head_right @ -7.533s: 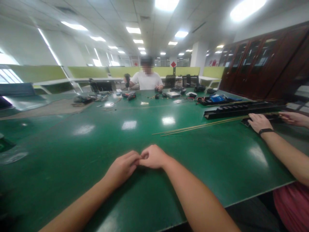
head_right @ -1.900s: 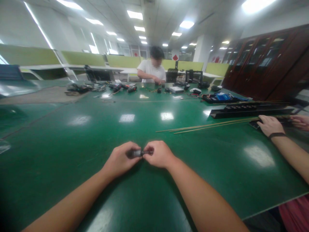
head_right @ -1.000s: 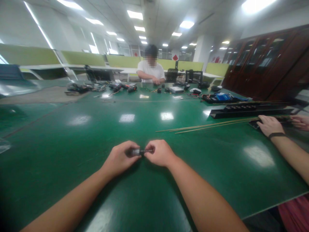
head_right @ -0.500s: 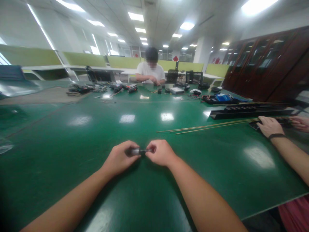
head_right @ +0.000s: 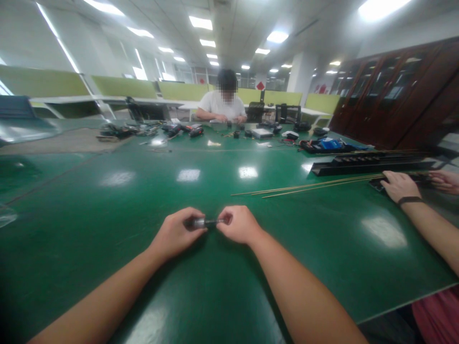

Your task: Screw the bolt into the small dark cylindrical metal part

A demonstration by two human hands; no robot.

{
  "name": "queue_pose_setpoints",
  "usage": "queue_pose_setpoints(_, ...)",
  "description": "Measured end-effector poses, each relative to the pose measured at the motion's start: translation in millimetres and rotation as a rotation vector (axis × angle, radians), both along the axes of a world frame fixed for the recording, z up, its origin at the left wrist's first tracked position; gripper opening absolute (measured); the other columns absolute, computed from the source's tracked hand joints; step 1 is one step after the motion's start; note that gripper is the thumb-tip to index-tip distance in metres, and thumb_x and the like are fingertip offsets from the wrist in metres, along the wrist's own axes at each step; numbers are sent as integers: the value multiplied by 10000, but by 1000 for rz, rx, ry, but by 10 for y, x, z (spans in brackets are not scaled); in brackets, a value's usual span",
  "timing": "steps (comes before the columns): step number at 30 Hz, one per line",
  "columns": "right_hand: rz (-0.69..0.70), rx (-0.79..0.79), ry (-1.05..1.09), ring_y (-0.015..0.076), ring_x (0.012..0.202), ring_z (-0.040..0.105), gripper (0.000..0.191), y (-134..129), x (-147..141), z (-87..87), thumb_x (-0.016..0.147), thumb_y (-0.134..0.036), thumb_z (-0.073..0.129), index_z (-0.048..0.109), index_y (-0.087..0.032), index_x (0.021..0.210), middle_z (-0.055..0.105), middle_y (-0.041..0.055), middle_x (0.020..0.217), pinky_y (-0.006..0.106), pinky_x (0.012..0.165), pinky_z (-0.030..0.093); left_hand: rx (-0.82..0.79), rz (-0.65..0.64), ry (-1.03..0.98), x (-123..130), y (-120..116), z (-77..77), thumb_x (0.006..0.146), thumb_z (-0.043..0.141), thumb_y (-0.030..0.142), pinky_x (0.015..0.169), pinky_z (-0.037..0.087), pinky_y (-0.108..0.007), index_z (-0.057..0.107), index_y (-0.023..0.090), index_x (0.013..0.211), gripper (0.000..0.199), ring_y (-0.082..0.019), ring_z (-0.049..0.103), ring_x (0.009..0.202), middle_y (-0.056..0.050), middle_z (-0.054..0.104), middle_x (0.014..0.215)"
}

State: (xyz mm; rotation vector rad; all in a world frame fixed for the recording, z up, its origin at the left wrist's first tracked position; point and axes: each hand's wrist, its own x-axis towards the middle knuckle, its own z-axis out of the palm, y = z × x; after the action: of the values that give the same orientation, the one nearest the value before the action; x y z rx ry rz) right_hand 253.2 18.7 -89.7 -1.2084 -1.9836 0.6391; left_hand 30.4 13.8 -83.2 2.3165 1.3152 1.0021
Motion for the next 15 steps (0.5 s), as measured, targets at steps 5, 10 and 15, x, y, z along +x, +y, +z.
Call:
queue_pose_setpoints(5,-14,-30,26,124,587,588,115,11,2,-24,738,-242,692,731,-166,816,674,-2,670,220,558,424,-8,13,1,-2,7,6,734,730,208,747,490,-283,674,223,920,195,-171,641,808,5,685,884)
queue_pose_setpoints(10,-11,-30,26,124,583,577,116,19,0,-40,737,-241,692,731,-166,817,664,-3,662,221,547,407,-1,16,0,-6,11,7,729,724,200,734,489,-283,671,218,904,184,-168,640,785,4,684,862)
queue_pose_setpoints(15,-33,-38,31,121,574,565,126,18,3,-39,739,-250,689,734,-166,821,659,-3,654,219,537,394,-21,28,-11,-9,20,6,728,721,197,728,494,-282,672,217,898,178,-167,646,780,5,685,855)
